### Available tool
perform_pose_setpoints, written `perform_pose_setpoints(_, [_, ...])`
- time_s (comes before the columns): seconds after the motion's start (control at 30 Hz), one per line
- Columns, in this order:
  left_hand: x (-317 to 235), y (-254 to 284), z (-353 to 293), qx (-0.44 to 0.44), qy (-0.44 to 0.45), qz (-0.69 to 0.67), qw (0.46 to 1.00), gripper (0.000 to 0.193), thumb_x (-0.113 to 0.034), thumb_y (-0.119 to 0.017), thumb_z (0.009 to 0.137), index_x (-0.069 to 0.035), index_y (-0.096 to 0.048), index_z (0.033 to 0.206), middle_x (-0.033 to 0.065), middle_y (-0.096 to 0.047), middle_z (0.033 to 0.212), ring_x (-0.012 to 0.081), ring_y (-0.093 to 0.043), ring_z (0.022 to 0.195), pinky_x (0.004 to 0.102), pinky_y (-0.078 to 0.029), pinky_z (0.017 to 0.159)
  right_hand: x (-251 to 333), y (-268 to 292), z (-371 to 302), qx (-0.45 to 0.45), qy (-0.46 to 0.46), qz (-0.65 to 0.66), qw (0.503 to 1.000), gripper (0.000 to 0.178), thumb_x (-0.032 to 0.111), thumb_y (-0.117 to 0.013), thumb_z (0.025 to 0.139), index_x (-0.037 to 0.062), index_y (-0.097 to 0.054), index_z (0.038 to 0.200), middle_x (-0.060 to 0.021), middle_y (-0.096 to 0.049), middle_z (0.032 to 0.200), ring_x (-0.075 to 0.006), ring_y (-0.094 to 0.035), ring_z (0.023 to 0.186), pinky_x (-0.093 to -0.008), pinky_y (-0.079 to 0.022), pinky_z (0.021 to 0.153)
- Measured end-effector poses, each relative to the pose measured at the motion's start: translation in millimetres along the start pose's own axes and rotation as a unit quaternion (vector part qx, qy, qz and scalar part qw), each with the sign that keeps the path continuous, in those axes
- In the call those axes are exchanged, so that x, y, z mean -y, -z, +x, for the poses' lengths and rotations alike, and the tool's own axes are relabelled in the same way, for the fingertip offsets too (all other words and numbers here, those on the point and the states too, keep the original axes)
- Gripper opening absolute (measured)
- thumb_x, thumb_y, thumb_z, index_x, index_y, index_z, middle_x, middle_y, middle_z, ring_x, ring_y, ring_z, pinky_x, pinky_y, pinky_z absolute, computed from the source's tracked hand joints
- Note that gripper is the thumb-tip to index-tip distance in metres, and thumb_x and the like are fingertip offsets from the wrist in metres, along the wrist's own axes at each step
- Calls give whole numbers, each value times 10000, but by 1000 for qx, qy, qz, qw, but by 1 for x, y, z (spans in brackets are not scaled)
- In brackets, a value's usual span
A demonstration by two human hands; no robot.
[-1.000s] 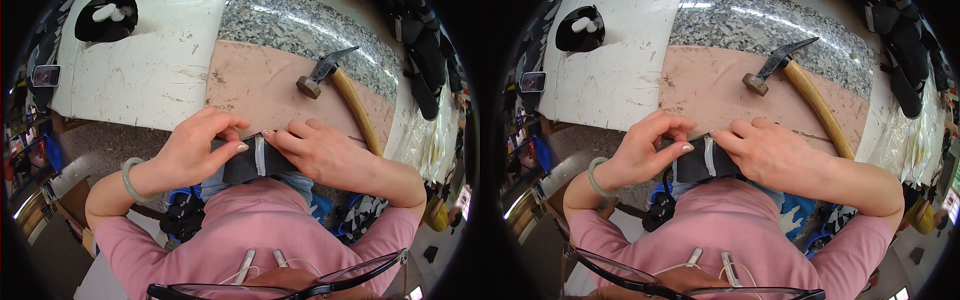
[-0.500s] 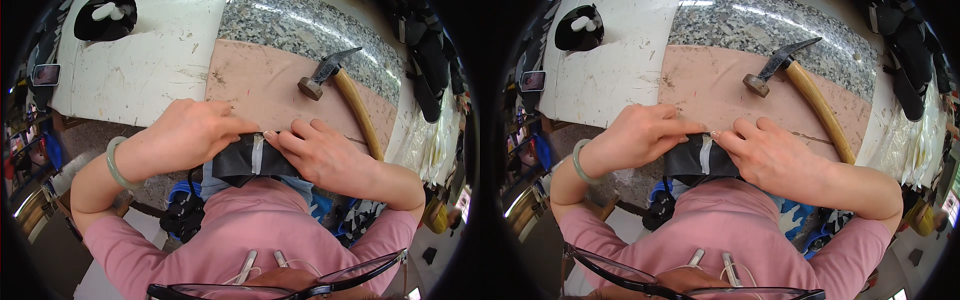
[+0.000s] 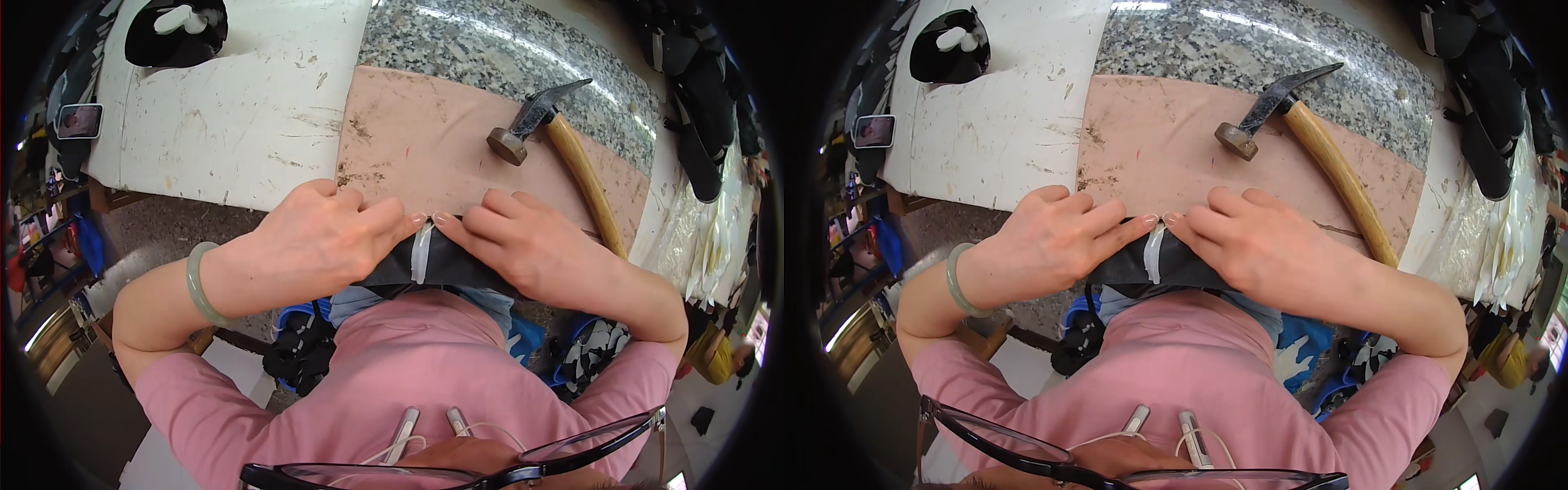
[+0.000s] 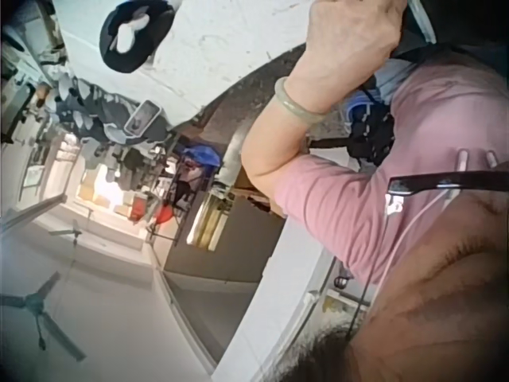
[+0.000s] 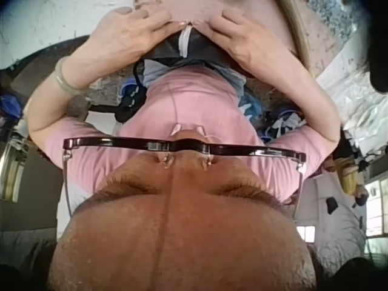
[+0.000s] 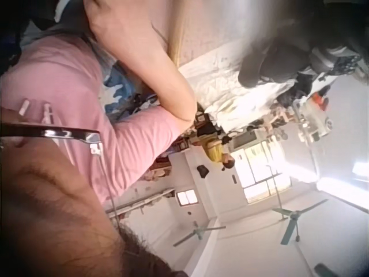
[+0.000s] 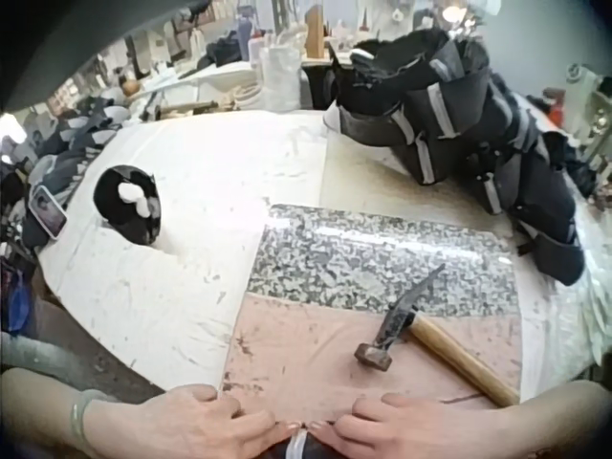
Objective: The person attaches tape along the edges of shoe components by hand and pounds the seams flat with a hammer.
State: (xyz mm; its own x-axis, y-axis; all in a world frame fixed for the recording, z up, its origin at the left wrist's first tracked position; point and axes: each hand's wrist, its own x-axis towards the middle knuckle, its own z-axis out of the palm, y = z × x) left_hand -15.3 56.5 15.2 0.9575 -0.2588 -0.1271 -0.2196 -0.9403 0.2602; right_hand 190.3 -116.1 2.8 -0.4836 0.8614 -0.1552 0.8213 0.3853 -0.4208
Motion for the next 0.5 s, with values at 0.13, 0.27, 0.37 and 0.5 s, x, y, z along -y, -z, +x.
perform_pose_setpoints(0.13, [-5,-1,-3,17,-3,62,998,491,-148,-579,729,-75,-626,1212,-7,-494,829,125,-523,673,270,-423,580,-21,2,-18,-316,-199,-8,928,431,171,-658,813,-36,-591,1185,-124,-544,1037,-268,-565,894,-367,-467,762])
perform_pose_setpoints(0.27, [-4,-4,-3,7,-7,52,999,473,-152,-572,741,-71,-629,1204,1,-506,842,131,-530,672,270,-427,577,-45,-1,-30,-233,-329,-183,897,452,194,-690,823,-26,-580,1203,-149,-545,1014,-304,-580,863,-369,-476,774])
perform_pose_setpoints(0.37, [-5,-2,-3,16,-5,68,998,465,-151,-571,749,-71,-630,1203,5,-518,855,135,-543,676,266,-437,576,-42,-1,-21,-300,-331,19,894,378,204,-705,835,-18,-594,1119,-149,-579,985,-300,-595,845,-367,-484,729])
perform_pose_setpoints(0.5, [-5,-5,-4,7,-1,60,998,467,-150,-577,750,-72,-625,1208,8,-528,864,140,-563,687,265,-451,579,-5,10,-25,-307,-303,54,900,272,133,-744,799,21,-622,1015,-121,-642,819,-294,-625,682,-372,-496,630])
